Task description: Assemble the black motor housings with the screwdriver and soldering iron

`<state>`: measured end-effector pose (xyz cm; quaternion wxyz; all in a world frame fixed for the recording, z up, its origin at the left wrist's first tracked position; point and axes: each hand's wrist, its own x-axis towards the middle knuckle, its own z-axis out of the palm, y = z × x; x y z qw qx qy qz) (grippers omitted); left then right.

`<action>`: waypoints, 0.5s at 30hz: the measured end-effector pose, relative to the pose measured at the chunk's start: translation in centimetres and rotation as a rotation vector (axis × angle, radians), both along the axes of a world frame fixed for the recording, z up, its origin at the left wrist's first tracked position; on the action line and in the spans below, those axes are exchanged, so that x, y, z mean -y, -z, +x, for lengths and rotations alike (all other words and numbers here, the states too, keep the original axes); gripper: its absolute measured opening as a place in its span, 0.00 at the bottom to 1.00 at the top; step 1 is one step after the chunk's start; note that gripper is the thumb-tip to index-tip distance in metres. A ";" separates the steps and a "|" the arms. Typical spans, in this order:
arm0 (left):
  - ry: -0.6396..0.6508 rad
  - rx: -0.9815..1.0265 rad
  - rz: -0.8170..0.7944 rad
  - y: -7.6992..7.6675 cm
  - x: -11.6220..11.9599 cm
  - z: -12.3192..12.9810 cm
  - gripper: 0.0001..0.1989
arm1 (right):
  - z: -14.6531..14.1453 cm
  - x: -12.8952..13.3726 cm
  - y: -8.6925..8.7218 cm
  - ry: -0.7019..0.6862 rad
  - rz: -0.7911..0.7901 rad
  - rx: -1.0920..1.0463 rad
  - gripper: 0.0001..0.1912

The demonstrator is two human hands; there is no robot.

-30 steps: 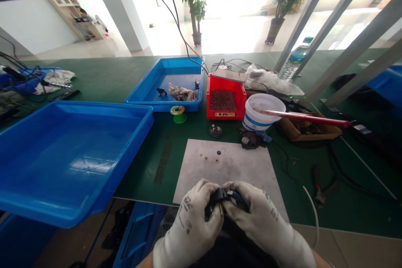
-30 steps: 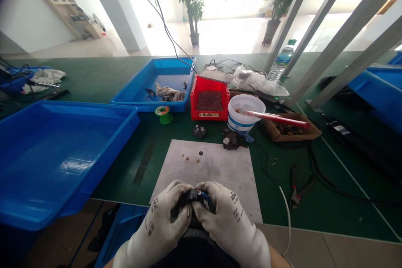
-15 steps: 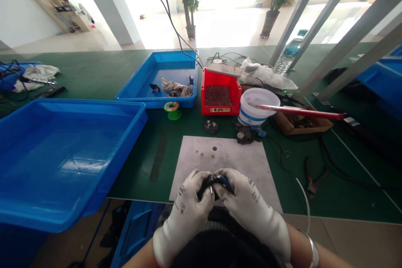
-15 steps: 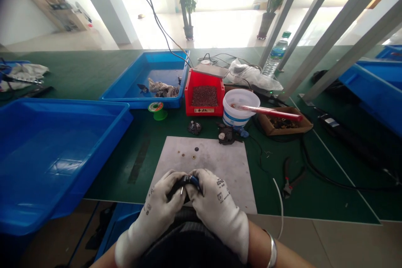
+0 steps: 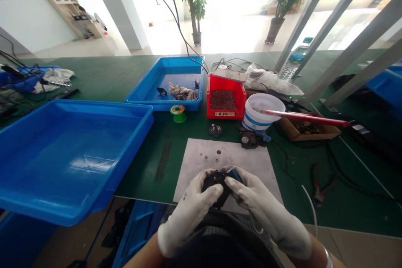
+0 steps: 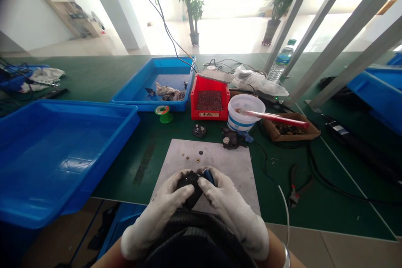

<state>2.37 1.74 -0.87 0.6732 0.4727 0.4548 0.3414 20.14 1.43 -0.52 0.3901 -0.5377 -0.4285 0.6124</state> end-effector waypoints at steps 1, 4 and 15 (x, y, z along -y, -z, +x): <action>0.008 -0.016 0.008 -0.1 0.1 -0.1 0.16 | 0.0 0.0 0.1 0.005 -0.008 -0.007 0.19; 0.014 -0.045 0.016 -0.2 0.2 -0.5 0.18 | 0.1 -0.1 0.3 0.020 -0.010 0.008 0.21; 0.222 0.019 0.018 -1.8 -0.3 -0.7 0.26 | 0.1 0.3 -0.7 -0.172 0.245 0.270 0.18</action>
